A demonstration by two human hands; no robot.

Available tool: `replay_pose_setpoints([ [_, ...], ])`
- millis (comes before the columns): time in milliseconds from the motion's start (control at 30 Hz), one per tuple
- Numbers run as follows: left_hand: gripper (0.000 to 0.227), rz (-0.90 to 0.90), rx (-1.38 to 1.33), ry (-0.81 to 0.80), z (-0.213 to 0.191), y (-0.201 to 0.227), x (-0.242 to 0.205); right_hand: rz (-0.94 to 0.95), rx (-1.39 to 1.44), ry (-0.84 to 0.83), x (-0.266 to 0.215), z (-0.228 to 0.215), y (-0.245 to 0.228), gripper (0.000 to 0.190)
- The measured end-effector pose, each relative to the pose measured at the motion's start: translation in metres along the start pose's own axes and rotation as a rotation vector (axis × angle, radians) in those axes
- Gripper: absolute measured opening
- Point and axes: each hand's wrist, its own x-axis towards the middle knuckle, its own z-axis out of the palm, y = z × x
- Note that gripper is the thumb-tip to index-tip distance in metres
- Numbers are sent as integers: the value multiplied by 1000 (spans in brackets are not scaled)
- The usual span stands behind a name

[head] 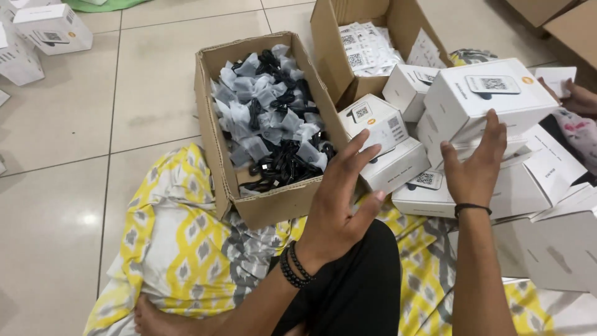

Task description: The person packs electronic components and cables into individual product boxes.

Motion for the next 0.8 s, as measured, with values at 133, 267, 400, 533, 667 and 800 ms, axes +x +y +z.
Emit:
replay_pose_setpoints([
  [133,52,-104,47,-17,-19,-23,-25,-36,-22,-62,-21,2,-23,81],
  [267,46,-251,113,47,-71,-23,-62,-150,134,-111,-51,8,-112,66],
  [400,44,-395,265,197,-146,-16,-137,-267,403,-351,-120,44,-242,53],
  [533,44,-535,734,446,-239,27,-257,-414,818,-799,-250,79,-385,50],
  [667,46,-864,1212,791,-296,123,-401,-544,1193,-1423,-411,72,-486,62],
  [800,66,-1151,1476,1101,-288,146,-634,-381,1103,-1853,-557,67,-516,74],
])
